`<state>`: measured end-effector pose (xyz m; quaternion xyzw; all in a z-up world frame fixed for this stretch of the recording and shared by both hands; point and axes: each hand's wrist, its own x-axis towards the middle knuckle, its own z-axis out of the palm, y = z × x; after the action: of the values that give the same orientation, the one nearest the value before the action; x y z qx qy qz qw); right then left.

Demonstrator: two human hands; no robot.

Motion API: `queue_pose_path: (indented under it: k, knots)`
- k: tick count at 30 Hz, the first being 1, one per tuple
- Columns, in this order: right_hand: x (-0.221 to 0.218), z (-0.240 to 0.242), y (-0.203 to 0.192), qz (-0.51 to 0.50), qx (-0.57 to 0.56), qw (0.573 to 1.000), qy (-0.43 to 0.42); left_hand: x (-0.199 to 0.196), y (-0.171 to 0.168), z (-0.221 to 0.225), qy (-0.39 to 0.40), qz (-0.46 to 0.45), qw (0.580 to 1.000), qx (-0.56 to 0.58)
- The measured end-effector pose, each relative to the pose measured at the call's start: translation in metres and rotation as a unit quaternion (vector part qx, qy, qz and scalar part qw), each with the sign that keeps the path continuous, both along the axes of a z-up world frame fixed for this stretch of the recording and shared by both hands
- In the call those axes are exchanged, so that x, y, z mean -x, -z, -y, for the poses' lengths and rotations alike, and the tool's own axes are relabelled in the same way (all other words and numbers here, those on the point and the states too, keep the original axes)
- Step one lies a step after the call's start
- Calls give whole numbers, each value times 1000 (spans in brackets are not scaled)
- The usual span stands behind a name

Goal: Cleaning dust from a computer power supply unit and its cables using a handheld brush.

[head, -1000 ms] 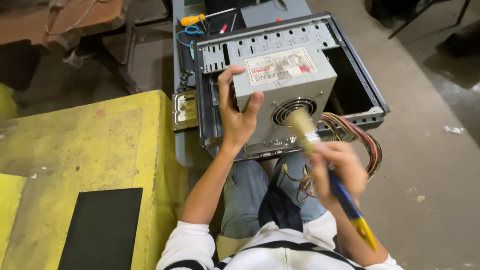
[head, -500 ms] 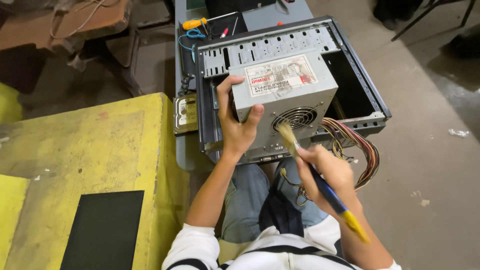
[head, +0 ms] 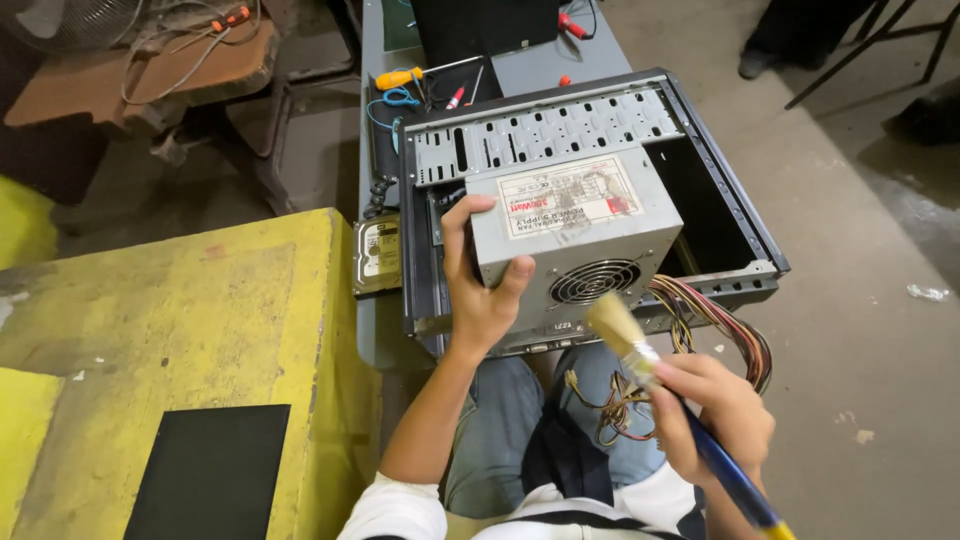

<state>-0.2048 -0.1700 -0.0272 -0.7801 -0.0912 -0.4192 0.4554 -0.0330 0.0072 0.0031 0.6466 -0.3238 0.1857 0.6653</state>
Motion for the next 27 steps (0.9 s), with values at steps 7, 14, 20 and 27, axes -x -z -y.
queue_pose_path:
  k: [7,14,20,27]
  knots:
    - [-23,-13,-11,-31,69,995,-61,1,-1,1,0,-7,1000,11]
    - [12,2,47,13,-44,999,-17,3,2,1,-19,7,1000,-3]
    - [-23,-20,9,-88,12,995,-37,0,2,1,-18,-7,1000,-1]
    - [1,-9,30,92,-118,989,3,4,-1,0,-33,-3,999,-9]
